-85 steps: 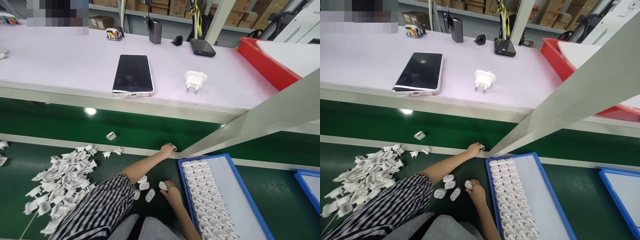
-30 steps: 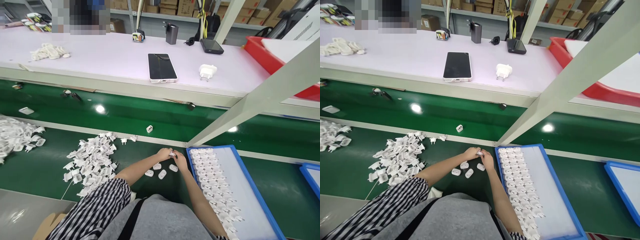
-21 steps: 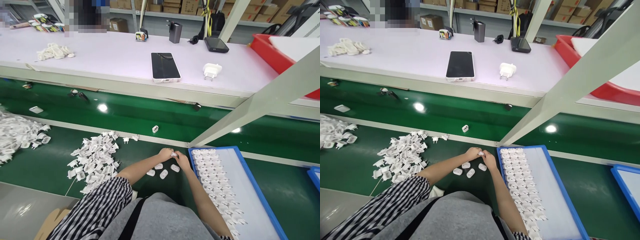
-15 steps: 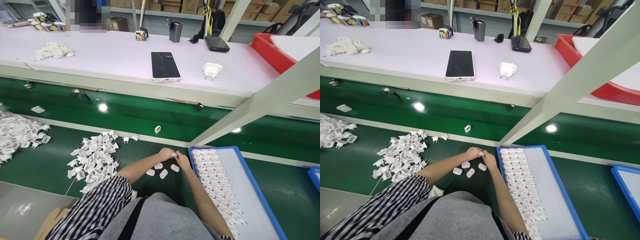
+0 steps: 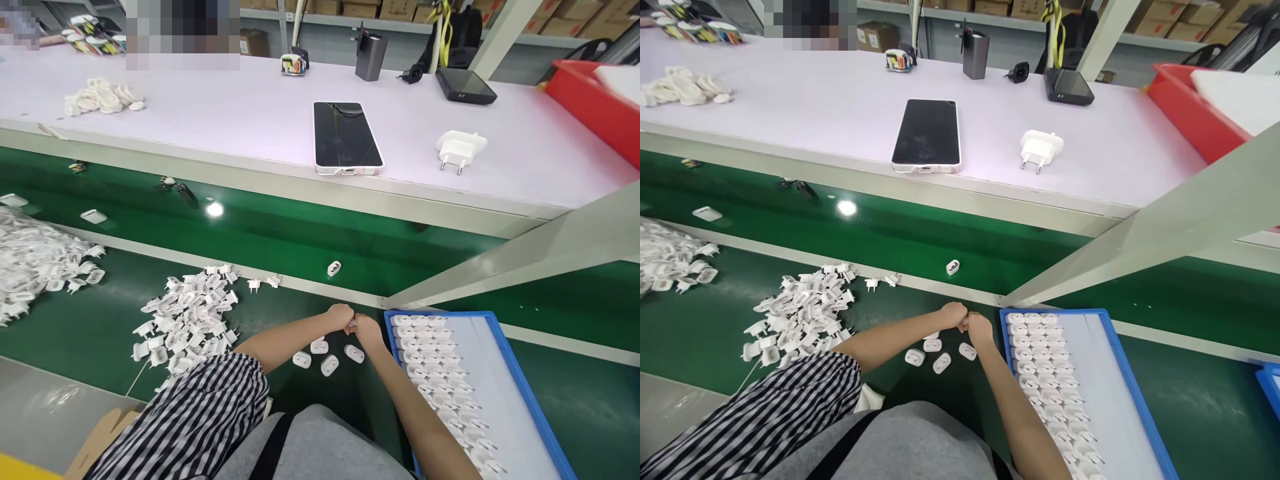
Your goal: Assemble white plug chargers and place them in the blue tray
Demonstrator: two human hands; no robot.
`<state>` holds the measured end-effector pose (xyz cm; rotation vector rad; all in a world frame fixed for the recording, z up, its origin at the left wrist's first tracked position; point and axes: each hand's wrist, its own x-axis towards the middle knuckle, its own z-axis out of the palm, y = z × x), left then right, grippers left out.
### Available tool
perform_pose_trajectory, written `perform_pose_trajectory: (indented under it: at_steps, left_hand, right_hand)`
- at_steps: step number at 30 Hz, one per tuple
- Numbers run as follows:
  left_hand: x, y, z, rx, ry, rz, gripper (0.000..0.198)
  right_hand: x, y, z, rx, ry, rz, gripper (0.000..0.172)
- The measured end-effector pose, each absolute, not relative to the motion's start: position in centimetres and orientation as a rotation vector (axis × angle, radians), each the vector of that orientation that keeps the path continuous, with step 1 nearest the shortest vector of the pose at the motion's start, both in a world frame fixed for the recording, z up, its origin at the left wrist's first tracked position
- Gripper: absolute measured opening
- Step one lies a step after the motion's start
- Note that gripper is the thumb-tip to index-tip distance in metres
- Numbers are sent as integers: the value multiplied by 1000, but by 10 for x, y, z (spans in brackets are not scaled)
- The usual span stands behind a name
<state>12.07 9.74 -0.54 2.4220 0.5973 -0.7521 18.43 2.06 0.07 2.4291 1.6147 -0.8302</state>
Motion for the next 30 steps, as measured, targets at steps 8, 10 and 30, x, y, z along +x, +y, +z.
perform_pose_trajectory:
  at_steps: [8,10,30]
  left_hand:
    - [144,125,12,2512,1017,-462,33]
    - [150,149,12,2500,1204,-318,44]
    - [59,135,15,2323,1270,-740,44]
  right_hand:
    - [186,9,4,2342,1648,-785,20]
    - [186,-1,2,2318,1631,-781,19]
    - [196,-37,-1,2510,1517,-932,48]
